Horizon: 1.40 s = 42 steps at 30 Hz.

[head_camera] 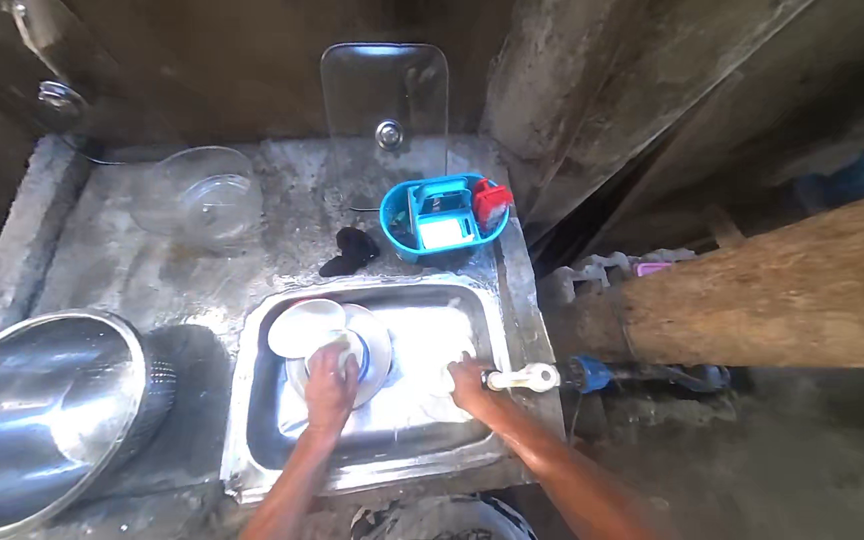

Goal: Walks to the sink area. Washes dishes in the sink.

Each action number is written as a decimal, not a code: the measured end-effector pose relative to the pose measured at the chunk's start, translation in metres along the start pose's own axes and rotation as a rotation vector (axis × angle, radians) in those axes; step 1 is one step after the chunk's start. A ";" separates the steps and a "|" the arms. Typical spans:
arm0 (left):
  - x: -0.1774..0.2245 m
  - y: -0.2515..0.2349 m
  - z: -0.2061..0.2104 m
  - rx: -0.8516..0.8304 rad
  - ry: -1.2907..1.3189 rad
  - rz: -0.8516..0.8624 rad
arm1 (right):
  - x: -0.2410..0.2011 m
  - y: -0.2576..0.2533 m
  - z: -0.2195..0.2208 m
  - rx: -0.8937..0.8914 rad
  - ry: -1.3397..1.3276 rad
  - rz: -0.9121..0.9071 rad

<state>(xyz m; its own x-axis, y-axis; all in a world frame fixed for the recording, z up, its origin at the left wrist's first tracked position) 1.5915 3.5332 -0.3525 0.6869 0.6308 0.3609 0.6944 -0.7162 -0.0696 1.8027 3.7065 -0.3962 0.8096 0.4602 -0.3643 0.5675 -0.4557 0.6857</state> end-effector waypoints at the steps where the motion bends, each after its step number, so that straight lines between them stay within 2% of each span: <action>1: -0.006 0.002 0.000 -0.085 -0.056 0.048 | 0.000 0.000 -0.003 0.043 -0.035 -0.010; 4: -0.016 0.013 0.009 -0.240 -0.219 0.115 | -0.005 0.004 -0.009 0.091 -0.126 -0.044; 8: -0.026 0.011 0.020 -0.371 -0.393 0.178 | -0.018 0.007 -0.001 0.040 -0.151 -0.067; 12: -0.030 0.004 0.019 -0.396 -0.411 0.286 | -0.035 0.023 -0.004 0.014 -0.203 -0.056; 14: -0.027 0.000 0.006 -0.379 -0.256 0.252 | -0.037 0.027 -0.004 0.045 -0.295 -0.076; 17: -0.019 0.001 -0.017 -0.452 0.223 0.040 | -0.041 0.034 -0.003 0.152 -0.533 -0.102; 21: 0.020 0.013 -0.012 -0.215 0.845 -0.226 | -0.059 0.052 -0.016 0.426 -0.980 -0.085; 24: 0.061 0.013 0.005 -0.044 0.892 -0.427 | -0.077 0.062 -0.016 0.670 -1.034 -0.332; 26: 0.078 0.017 0.021 -0.030 0.832 -0.424 | -0.097 0.064 -0.003 0.750 -0.880 -0.552; 27: 0.083 0.024 0.026 -0.071 0.811 -0.383 | -0.104 0.062 0.001 0.778 -0.790 -0.593; 29: 0.089 0.035 0.025 -0.244 0.702 -0.282 | -0.105 0.051 -0.014 0.738 -0.742 -0.453; 30: 0.093 0.035 0.021 -0.232 0.630 -0.230 | -0.099 0.044 -0.028 0.652 -0.838 -0.332; 33: 0.099 0.029 0.013 -0.056 0.626 -0.206 | -0.076 0.017 -0.035 0.531 -1.508 -0.080; 35: 0.099 0.021 0.015 0.010 0.786 -0.329 | -0.071 0.015 -0.018 0.579 -1.765 0.044; 37: 0.099 0.011 0.029 0.044 0.933 -0.505 | -0.083 0.021 0.003 0.720 -1.691 0.062; 39: 0.102 0.002 0.038 0.033 0.956 -0.635 | -0.104 0.030 0.018 0.753 -1.453 -0.086; 42: 0.102 -0.005 0.043 -0.001 1.035 -0.660 | -0.109 0.032 0.029 0.783 -1.123 -0.321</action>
<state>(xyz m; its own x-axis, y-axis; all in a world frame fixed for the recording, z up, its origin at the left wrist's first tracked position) 1.6673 3.6142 -0.3557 -0.2905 0.3385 0.8950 0.8441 -0.3500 0.4063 1.7366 3.6197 -0.3524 0.1055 -0.0521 -0.9930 0.3822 -0.9198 0.0889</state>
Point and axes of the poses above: each hand's wrist, its own y-axis away from the middle knuckle, its own z-axis out of the palm, x = y × z, the point moved 2 cm from there along -y, towards the middle knuckle, and after that the axes turned 12 degrees about -y, right-handed, at the moved point
